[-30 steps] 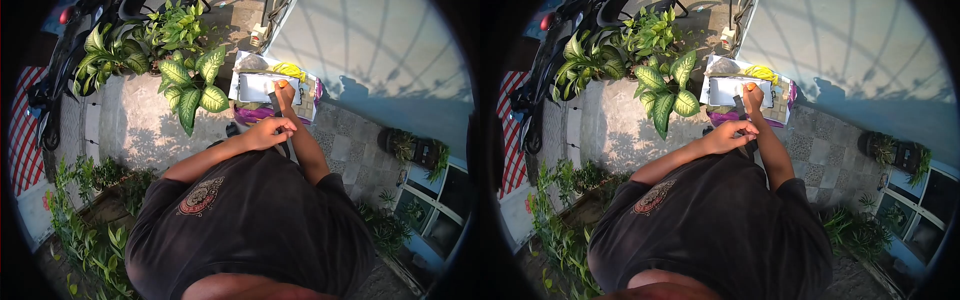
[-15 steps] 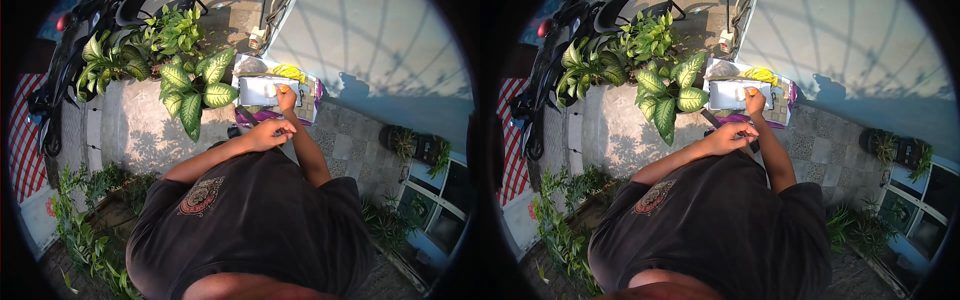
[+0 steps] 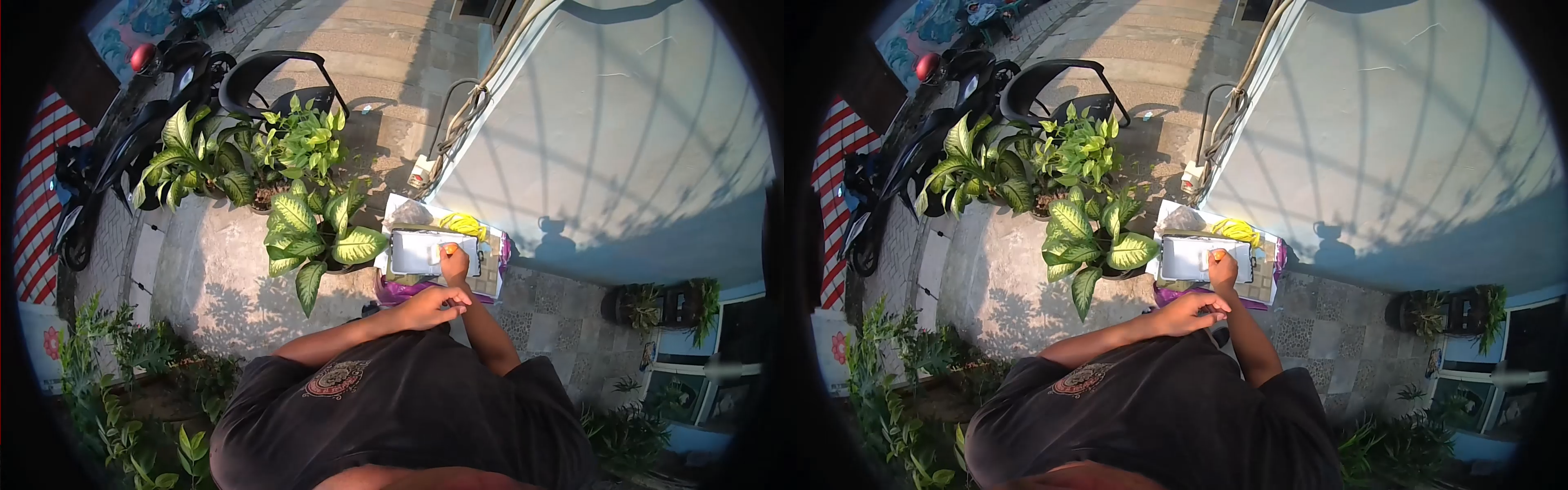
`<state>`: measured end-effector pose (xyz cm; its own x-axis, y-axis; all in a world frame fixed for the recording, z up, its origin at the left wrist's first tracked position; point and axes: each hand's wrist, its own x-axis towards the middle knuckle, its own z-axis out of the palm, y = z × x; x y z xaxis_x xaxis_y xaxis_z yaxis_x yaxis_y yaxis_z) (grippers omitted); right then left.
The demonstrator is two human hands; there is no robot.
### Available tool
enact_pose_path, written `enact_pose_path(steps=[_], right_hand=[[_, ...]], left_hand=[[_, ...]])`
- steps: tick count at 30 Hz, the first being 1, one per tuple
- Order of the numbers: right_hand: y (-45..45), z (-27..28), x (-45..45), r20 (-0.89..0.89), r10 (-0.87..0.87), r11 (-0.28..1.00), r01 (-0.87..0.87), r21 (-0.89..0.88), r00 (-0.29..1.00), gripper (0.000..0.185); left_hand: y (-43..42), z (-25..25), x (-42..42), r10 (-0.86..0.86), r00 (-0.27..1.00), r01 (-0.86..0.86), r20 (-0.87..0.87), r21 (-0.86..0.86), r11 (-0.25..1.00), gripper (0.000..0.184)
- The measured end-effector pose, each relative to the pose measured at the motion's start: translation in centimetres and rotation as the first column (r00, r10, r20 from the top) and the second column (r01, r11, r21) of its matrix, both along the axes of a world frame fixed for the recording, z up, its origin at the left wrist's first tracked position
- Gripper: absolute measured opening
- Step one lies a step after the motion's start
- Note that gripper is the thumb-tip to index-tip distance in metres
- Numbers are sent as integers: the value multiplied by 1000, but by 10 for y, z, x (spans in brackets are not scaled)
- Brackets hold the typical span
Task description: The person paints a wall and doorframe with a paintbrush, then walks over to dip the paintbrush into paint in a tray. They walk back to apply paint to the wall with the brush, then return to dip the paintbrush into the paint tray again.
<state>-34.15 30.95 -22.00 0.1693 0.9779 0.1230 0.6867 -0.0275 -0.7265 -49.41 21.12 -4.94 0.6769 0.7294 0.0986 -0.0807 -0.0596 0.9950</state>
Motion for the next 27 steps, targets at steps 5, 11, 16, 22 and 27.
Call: enact_pose_path(steps=[5, 11, 16, 22, 27], right_hand=[[-1, -5, -2, 11, 44, 998, -45, 35, 999, 15], [-2, -6, -6, -4, 54, 998, -54, 44, 999, 16], [-2, -12, -3, -16, 58, 995, -56, 82, 998, 15], [-6, -23, 2, -71, -25, 998, 29, 55, 997, 13], [-5, -15, 6, -42, -55, 997, 57, 49, 998, 13]], left_hand=[[1, -1, -5, 7, 1000, -7, 21, -31, 999, 21], [3, 3, -10, 15, 1000, -15, 23, 7, 1000, 21], [2, 2, -13, 21, 1000, -22, 20, 47, 999, 21], [-2, 8, -17, 23, 1000, -23, 9, 58, 998, 21], [-1, 13, -17, -11, 1000, 11, 12, 37, 999, 23]])
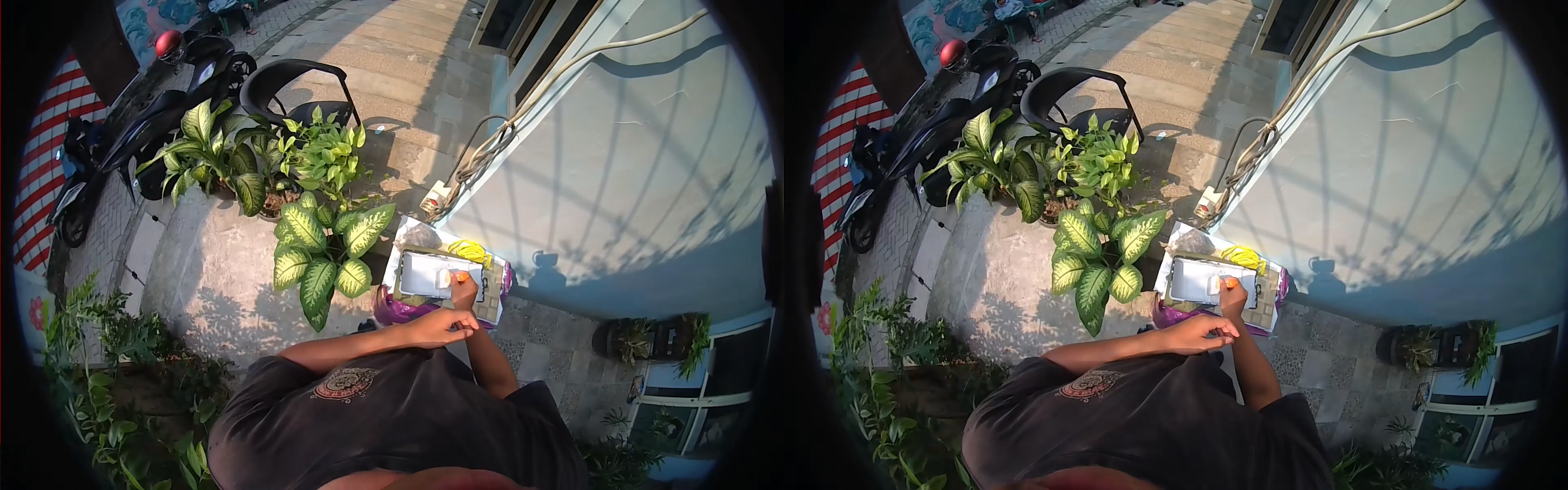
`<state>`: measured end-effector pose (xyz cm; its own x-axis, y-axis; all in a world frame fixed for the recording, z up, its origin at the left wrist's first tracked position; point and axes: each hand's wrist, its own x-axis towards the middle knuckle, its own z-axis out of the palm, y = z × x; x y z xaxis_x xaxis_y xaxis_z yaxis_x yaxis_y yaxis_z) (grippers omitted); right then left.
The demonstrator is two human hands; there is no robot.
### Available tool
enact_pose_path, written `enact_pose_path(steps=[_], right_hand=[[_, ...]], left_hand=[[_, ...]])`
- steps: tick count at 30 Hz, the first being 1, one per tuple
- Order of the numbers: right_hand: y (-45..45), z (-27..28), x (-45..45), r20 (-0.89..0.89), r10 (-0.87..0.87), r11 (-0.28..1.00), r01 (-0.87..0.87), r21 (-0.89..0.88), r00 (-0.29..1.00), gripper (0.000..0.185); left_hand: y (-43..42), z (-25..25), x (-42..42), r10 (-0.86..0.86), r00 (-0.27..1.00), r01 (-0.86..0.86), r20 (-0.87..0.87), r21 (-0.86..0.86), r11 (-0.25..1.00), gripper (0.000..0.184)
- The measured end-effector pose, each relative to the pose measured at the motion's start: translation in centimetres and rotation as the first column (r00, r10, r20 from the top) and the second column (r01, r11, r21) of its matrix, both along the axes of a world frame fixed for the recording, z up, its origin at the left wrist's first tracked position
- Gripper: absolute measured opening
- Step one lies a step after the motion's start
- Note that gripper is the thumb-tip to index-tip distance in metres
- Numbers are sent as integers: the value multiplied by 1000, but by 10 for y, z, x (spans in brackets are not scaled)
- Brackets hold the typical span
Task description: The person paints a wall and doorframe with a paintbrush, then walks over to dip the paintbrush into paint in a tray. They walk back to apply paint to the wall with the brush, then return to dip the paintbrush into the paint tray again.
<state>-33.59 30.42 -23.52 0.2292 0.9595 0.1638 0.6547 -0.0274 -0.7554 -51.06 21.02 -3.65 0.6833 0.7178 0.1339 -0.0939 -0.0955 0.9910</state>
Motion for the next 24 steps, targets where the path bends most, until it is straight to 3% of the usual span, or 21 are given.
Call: enact_pose_path(steps=[11, 24], right_hand=[[1, -14, 6, -50, 18, 999, -19, -31, 999, 21], [1, -4, -2, 58, 10, 1000, -9, -19, 998, 19]], left_hand=[[-7, -5, 1, -14, 999, 15, 30, -22, 1000, 23], [-11, -1, -8, 41, 999, -42, 31, 27, 999, 22]])
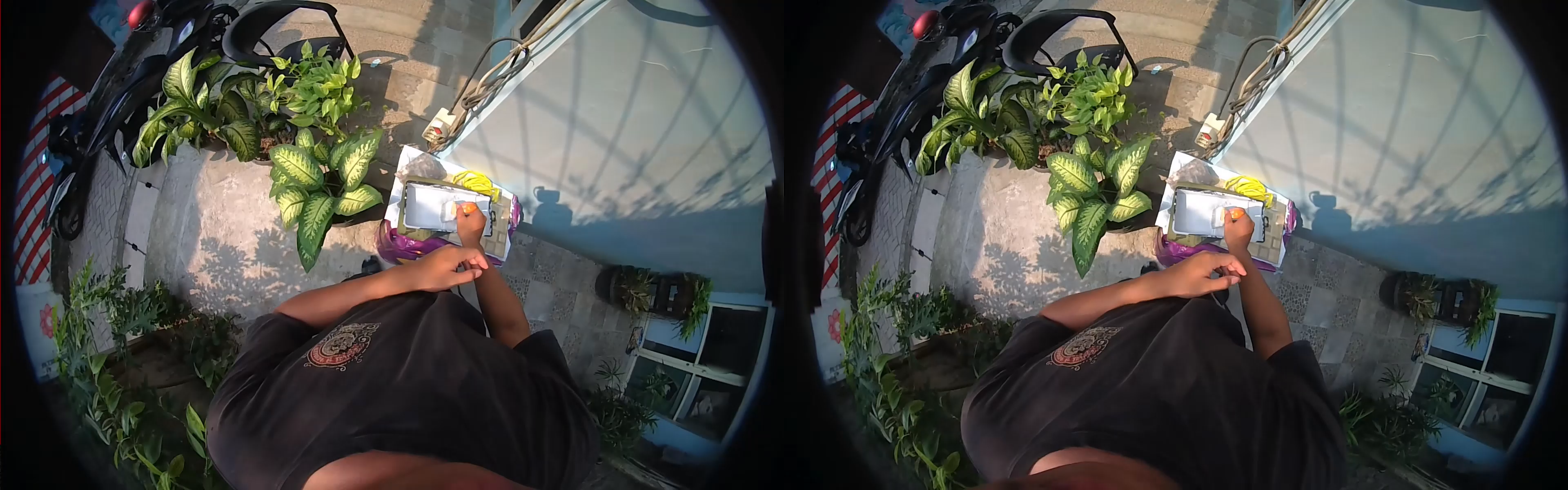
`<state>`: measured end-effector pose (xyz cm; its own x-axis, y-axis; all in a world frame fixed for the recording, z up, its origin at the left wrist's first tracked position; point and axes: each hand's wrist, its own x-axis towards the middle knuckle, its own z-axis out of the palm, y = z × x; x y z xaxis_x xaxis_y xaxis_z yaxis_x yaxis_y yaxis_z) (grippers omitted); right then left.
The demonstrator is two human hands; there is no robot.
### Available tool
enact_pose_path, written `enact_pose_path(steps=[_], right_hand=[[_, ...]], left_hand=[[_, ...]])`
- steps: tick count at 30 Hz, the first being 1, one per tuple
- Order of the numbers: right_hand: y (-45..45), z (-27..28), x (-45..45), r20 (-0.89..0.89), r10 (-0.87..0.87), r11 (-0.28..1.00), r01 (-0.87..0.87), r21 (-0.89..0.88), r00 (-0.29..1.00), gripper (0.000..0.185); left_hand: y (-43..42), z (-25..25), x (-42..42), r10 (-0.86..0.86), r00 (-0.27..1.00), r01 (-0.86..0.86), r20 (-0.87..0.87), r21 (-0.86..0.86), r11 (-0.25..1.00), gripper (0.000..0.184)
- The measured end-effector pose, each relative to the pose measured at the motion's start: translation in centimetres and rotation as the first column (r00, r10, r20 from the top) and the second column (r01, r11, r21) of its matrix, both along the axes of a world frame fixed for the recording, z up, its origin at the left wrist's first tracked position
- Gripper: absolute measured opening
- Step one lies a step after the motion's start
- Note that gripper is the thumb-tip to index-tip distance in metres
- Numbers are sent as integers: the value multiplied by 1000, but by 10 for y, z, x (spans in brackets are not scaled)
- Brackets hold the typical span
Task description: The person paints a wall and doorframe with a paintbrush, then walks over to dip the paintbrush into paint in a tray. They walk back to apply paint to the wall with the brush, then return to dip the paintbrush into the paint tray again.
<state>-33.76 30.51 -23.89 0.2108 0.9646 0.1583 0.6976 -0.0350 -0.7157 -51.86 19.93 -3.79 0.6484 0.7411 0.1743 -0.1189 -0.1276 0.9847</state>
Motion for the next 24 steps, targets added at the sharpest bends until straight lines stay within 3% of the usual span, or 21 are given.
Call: enact_pose_path(steps=[9, 14, 16, 20, 24], right_hand=[[-2, 4, 4, 13, -52, 999, 52, -11, 999, 21], [1, -10, 13, -23, -78, 996, 79, 28, 997, 21], [0, -14, 17, -69, -115, 992, 111, -62, 991, 22], [-4, -3, 13, -103, -130, 989, 122, -81, 986, 22], [-8, 5, 13, 5, -123, 992, 123, -24, 992, 21]], left_hand=[[-6, 1, 0, -84, 996, 85, 10, -95, 992, 20], [-6, 2, 3, -91, 994, 87, -59, -54, 995, 19], [-7, -2, 4, -97, 995, 94, -38, -76, 993, 20], [-9, -3, 4, -84, 995, 81, -46, -80, 994, 20], [-9, 3, 3, -58, 998, 54, -36, -100, 994, 19]])
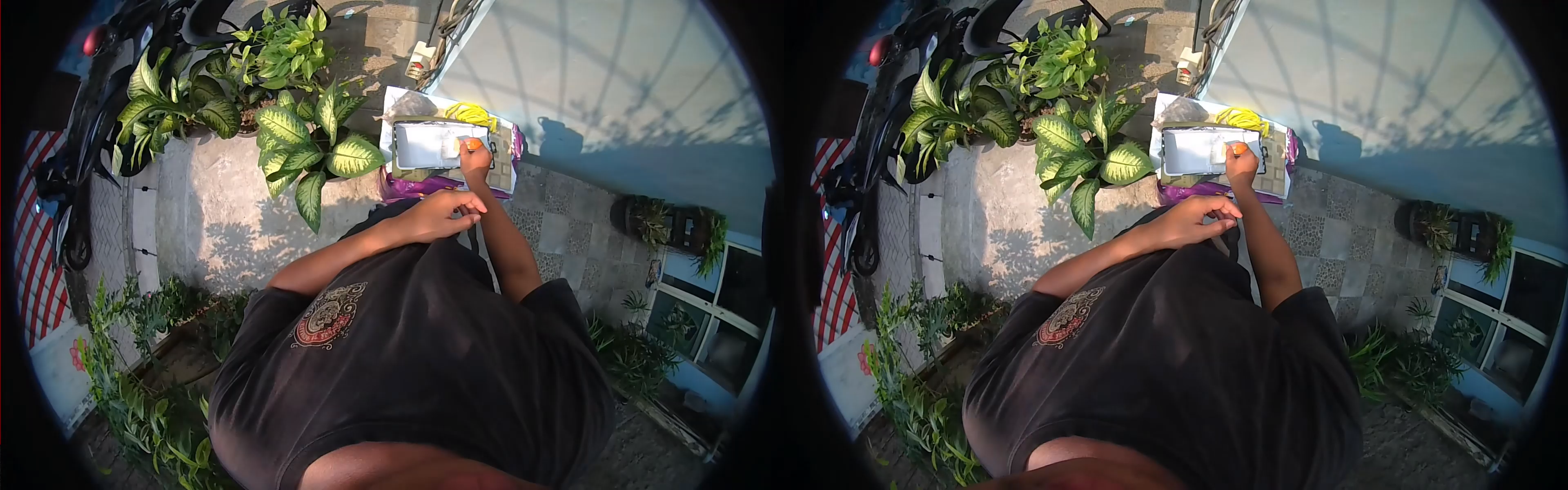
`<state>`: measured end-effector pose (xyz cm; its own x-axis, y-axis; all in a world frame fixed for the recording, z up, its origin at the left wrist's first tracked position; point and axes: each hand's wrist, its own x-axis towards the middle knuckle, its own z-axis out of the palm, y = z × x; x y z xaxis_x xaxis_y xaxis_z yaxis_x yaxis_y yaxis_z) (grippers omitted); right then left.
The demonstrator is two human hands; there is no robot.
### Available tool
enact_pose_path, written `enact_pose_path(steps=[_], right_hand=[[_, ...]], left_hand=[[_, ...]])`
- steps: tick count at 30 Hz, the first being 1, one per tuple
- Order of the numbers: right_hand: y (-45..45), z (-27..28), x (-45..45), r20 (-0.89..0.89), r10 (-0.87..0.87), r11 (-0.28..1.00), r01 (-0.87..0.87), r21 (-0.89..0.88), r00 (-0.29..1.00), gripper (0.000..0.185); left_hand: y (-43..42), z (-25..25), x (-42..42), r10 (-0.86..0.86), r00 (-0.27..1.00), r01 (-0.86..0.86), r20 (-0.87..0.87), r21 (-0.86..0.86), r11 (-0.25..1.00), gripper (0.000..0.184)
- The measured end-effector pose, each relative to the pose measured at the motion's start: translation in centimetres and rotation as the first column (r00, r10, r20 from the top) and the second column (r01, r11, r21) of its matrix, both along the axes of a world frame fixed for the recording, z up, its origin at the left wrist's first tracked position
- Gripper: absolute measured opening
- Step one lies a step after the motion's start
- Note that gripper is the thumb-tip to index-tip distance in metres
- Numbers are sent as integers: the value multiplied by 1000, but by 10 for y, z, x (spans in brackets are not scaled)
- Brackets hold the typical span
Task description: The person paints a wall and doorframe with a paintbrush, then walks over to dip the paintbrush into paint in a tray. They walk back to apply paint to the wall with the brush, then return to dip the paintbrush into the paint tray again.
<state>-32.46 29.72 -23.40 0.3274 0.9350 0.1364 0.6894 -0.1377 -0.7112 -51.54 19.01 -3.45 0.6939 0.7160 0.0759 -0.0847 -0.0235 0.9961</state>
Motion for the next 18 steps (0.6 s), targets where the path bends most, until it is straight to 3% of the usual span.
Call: enact_pose_path(steps=[5, 15, 18], right_hand=[[3, -14, 9, 56, -8, 1000, 7, 16, 998, 20], [8, 13, 18, -44, -7, 999, 9, 48, 999, 17], [4, 10, 22, 102, 215, 964, -228, 135, 971, 16]], left_hand=[[1, -5, 2, 42, 999, -43, 19, 46, 998, 18], [0, -3, 0, -25, 999, 25, -37, -8, 1000, 19], [2, -3, 1, -26, 998, 26, -57, -9, 1000, 19]])
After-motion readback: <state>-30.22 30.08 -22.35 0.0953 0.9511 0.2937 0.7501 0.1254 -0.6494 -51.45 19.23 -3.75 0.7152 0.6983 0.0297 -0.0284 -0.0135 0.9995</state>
